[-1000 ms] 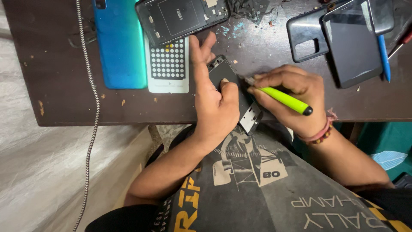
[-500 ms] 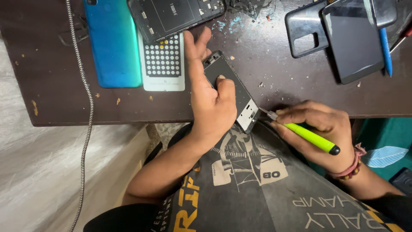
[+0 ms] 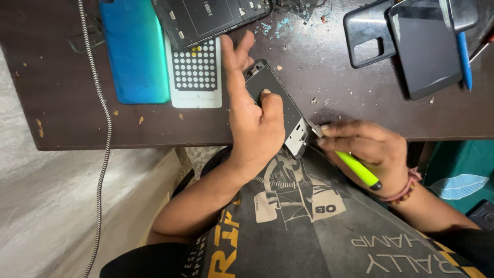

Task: The person pries open a smartphone frame by hand, then uses a green-handled pry tool to scrape old adhesive and debris from the phone's inner frame. They rotate the phone repeatedly to work along its edges, with disassembled phone parts and screwdrivers spread on the workbench.

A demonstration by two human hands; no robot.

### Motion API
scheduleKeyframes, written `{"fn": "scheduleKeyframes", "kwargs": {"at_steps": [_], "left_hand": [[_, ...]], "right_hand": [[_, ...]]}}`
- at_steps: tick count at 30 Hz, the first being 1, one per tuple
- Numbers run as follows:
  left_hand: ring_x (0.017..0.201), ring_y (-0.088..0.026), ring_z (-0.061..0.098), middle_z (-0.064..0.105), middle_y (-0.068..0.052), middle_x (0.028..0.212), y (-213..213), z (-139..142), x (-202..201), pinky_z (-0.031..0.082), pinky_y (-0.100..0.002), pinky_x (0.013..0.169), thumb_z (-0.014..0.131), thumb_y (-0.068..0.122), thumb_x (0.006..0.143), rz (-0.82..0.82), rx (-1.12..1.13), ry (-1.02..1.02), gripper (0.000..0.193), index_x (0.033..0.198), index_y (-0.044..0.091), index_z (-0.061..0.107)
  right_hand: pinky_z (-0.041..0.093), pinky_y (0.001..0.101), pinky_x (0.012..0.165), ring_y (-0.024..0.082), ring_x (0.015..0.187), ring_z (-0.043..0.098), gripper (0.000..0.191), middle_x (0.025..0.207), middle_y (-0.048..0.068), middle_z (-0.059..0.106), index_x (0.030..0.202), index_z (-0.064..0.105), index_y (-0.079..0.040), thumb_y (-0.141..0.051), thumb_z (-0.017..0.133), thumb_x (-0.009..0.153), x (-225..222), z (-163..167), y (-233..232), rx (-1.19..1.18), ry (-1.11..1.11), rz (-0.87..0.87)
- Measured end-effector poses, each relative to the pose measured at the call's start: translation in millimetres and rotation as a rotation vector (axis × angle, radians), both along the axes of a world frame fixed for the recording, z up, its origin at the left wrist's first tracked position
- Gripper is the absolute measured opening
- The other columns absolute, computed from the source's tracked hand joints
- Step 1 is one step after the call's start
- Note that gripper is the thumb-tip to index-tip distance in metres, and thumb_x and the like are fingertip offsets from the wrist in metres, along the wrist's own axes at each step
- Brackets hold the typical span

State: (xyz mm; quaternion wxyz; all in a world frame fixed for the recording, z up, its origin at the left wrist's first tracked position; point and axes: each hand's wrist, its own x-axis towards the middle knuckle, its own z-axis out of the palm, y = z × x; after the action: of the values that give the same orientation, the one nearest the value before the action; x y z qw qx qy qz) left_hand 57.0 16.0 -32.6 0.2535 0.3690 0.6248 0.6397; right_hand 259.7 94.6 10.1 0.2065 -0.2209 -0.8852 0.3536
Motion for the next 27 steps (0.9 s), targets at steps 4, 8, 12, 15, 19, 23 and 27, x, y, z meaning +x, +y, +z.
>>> {"fn": "scheduleKeyframes", "kwargs": {"at_steps": [4,8,12,15,19,23,27], "left_hand": [[0.146,-0.021,0.040,0.037,-0.018,0.166,-0.2,0.7,0.9,0.025,-0.033,0.130,0.046,-0.016,0.096,-0.001,0.004,-0.004,0.087,0.167,0.007,0.002],[0.147,-0.021,0.040,0.036,-0.017,0.162,-0.1,1.9,2.4,0.025,-0.033,0.130,0.046,-0.016,0.097,-0.005,0.012,-0.013,0.087,0.167,0.008,0.001],[0.147,-0.021,0.040,0.036,-0.017,0.161,-0.7,2.9,2.0,0.026,-0.033,0.130,0.046,-0.016,0.097,-0.007,0.010,0.006,0.087,0.167,0.008,0.002],[0.147,-0.021,0.040,0.037,-0.017,0.161,-1.0,3.3,1.3,0.026,-0.033,0.130,0.047,-0.016,0.096,-0.011,0.004,0.019,0.087,0.167,0.008,0.001],[0.147,-0.022,0.039,0.037,-0.018,0.165,-0.7,4.1,0.8,0.025,-0.033,0.129,0.047,-0.016,0.095,-0.006,0.002,0.022,0.088,0.167,0.007,0.002],[0.147,-0.022,0.040,0.037,-0.017,0.165,-0.5,5.5,1.6,0.026,-0.033,0.129,0.047,-0.016,0.095,-0.001,0.000,0.026,0.088,0.167,0.007,0.003],[0.145,-0.021,0.042,0.038,-0.016,0.161,-1.3,6.1,2.0,0.028,-0.031,0.128,0.046,-0.016,0.097,0.000,-0.009,0.026,0.086,0.167,0.008,0.003]], "right_hand": [[0.062,0.0329,0.093,0.024,0.103,0.075,0.021,0.105,0.011,0.075,0.094,0.079,-0.005,0.002,0.083,0.074,8.6,6.6,-2.9,-0.076,-0.056,0.006],[0.062,0.0343,0.097,0.024,0.105,0.075,0.021,0.106,0.011,0.074,0.095,0.078,-0.005,0.004,0.083,0.077,5.1,2.6,-4.1,-0.064,-0.006,0.013],[0.062,0.0346,0.098,0.025,0.107,0.075,0.021,0.106,0.011,0.073,0.096,0.077,-0.004,0.006,0.083,0.079,-5.0,-2.8,-1.6,-0.054,0.043,0.021],[0.061,0.0361,0.099,0.027,0.107,0.075,0.022,0.109,0.013,0.073,0.097,0.077,-0.003,0.007,0.081,0.078,-12.8,-6.4,3.2,-0.033,0.054,0.033],[0.062,0.0332,0.094,0.024,0.105,0.075,0.021,0.109,0.014,0.073,0.097,0.077,-0.002,0.006,0.082,0.079,-12.6,-4.7,4.2,-0.047,0.025,0.012],[0.062,0.0314,0.090,0.022,0.101,0.076,0.019,0.106,0.012,0.074,0.095,0.077,-0.004,0.003,0.083,0.078,-0.2,4.1,2.0,-0.092,-0.040,0.001],[0.062,0.0326,0.091,0.025,0.102,0.076,0.019,0.106,0.013,0.073,0.096,0.078,-0.005,0.002,0.081,0.078,6.9,8.8,-4.6,-0.109,-0.050,-0.004]]}}
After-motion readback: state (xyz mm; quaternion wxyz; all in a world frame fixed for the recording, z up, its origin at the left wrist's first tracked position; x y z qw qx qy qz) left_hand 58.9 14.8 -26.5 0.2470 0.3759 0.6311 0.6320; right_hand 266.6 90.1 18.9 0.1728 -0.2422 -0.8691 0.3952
